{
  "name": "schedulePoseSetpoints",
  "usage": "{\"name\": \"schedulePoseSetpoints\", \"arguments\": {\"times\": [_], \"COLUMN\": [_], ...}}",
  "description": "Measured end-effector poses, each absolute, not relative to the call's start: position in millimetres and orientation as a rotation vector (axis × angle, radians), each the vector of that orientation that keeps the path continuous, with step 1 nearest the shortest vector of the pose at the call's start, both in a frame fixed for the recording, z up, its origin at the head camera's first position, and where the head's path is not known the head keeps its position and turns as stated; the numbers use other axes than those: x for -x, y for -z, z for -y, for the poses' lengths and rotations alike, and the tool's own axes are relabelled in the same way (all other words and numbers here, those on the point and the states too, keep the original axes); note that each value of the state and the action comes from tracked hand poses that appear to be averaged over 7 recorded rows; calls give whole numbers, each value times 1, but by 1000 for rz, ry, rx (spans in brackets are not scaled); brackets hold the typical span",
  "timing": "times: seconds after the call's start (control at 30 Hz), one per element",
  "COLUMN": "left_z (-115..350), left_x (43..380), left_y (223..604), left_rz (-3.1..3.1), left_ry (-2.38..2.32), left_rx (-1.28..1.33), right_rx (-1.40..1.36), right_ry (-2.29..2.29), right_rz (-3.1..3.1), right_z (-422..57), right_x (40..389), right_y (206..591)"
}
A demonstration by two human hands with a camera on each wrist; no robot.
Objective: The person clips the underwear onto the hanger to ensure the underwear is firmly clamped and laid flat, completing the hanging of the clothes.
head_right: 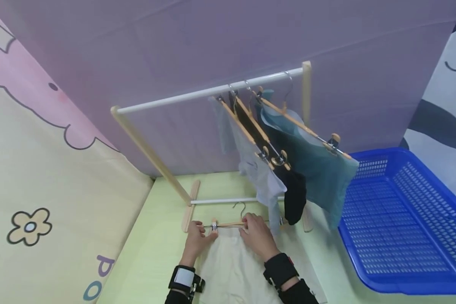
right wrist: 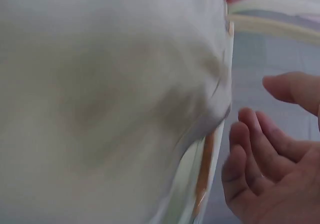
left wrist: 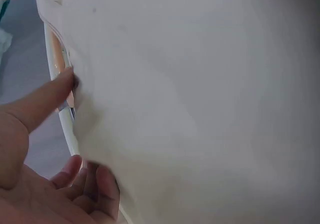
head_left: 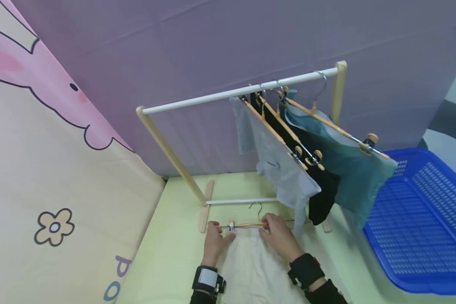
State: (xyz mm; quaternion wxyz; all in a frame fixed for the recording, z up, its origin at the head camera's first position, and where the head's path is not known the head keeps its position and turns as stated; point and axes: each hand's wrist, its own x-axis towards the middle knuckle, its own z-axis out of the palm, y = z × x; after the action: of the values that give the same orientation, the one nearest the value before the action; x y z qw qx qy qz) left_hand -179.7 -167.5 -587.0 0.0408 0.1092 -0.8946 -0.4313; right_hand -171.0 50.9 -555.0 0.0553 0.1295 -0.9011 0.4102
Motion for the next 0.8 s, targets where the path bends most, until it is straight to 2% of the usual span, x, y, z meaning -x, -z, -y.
{"name": "schedulePoseSetpoints", "arguments": {"times": [0.33, 0.5, 0.63, 0.8], "left_z": [167, 164, 160, 163], "left_x": [180, 182, 183, 181], "left_y": [586, 587, 587, 587], "left_rz": [2820, 2805, 2799, 2673], "left_ry": [1189, 1245, 1235, 1280], "left_rx": [-247, -222, -221, -334], "right_rx": [-721, -741, -696, -775], "right_ry": [-825, -567, -649, -1018], "right_rz": [2892, 2893, 2899, 2816], "right_z": [19, 36, 41, 46], "right_x": [202, 209, 214, 220], "right_y": [547, 558, 563, 559]}}
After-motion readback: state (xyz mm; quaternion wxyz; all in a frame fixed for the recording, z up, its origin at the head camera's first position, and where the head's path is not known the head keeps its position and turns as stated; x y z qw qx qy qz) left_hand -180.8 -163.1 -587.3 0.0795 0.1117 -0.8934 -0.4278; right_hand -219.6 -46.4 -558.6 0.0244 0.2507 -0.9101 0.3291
